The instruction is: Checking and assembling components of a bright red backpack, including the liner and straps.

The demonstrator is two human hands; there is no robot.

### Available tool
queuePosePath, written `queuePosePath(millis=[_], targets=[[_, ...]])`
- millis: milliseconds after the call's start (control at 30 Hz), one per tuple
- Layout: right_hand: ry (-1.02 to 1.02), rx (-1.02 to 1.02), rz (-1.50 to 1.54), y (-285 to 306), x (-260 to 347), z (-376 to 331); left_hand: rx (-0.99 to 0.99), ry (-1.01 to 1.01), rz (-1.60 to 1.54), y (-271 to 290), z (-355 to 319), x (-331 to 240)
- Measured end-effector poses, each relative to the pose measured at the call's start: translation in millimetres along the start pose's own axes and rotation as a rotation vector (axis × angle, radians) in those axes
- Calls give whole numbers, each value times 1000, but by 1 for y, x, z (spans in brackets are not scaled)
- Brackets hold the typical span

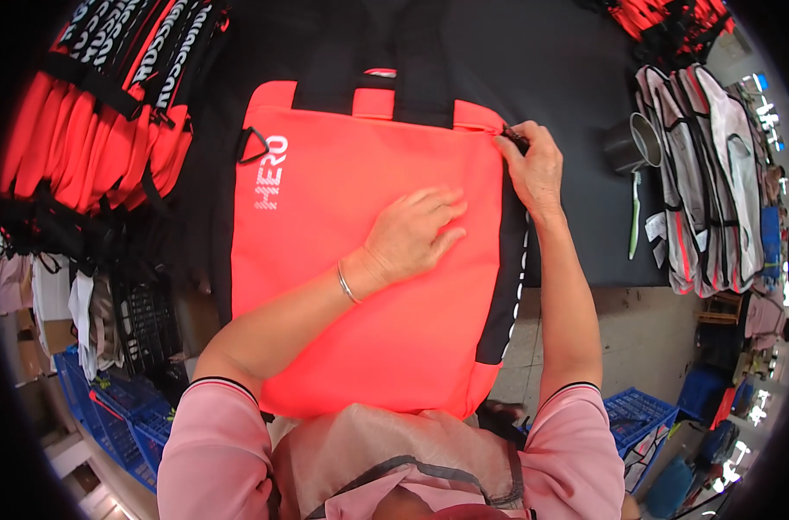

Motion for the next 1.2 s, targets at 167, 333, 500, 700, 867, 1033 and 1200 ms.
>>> queuePosePath(millis=[167, 333, 500, 700, 867, 1033, 1200], targets=[[18, -111, 67, -1, 7, -9, -441, 11, -192, 55, 9, 31], [121, -157, 78, -1, 5, -17, -583, -75, 521, 60, 15, 23], [151, -134, 160, 7, 8, -30, -430, -84, 394, 49, -13, 1], [140, -135, 204, 8, 8, -34, -623, -63, 341, 54, -6, 3], [147, -174, 182, 7, 5, -36, -479, 130, 213, 65, 34, 23], [124, -179, 194, 6, 3, -35, -496, 13, 312, 56, 54, 22], [141, -167, 196, 6, 3, -35, -349, 42, 220, 50, 69, 34]])
Point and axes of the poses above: each hand's wrist, its own z-axis towards the middle knuckle, its own y-axis out of the back of the hand, x = y × z, the point moved 7 cm from there along z, towards the middle knuckle, and after that the axes turned 1 degree about -x, right-handed, at the moved point
